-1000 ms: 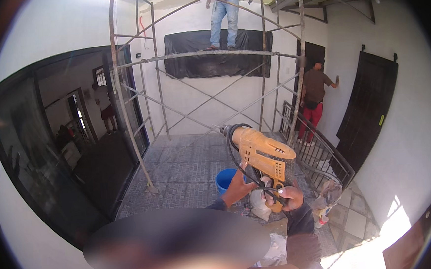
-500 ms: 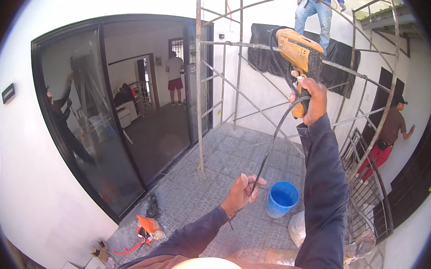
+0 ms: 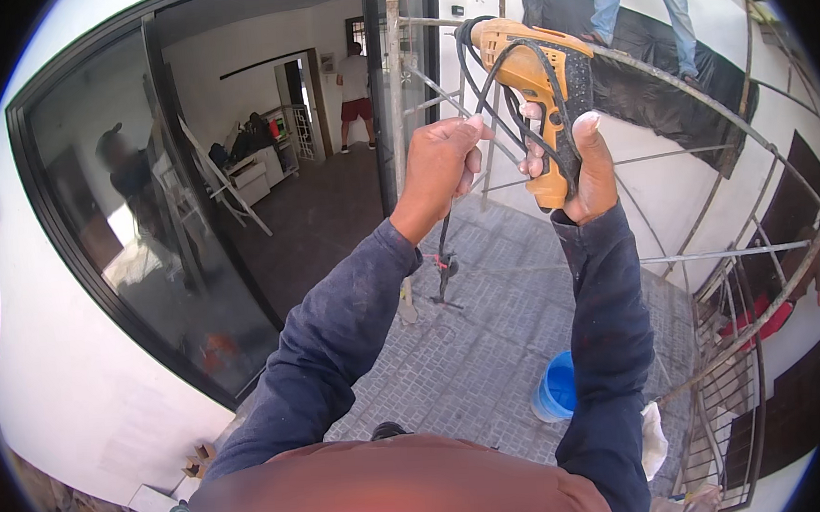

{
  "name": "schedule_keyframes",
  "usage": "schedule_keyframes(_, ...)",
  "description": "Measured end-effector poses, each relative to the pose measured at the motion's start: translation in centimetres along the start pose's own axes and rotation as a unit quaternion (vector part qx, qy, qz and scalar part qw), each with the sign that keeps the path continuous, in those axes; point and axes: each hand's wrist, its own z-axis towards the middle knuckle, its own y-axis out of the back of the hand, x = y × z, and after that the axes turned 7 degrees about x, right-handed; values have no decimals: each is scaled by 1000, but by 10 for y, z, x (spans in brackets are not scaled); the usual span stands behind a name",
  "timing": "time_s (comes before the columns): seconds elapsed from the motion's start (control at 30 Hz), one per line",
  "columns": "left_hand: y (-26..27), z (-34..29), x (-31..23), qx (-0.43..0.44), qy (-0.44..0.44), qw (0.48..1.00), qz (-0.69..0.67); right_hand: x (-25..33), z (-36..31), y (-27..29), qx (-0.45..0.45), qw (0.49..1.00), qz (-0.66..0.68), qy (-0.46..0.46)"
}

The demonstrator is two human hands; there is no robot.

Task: The person applies plaster to a wall using a trowel and a spirit level. They repeatedly smooth the plaster along the wall surface and check alignment with the level.

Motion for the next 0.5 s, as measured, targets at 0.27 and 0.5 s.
schedule_keyframes(0.27, 124, 158, 80, 125, -129, 920, 349, -141, 120, 73, -61, 989, -131, -41)
schedule_keyframes(0.5, 211, 301, 99, 128, -330, 910, 215, -254, 233, 115, -98, 984, -144, 27)
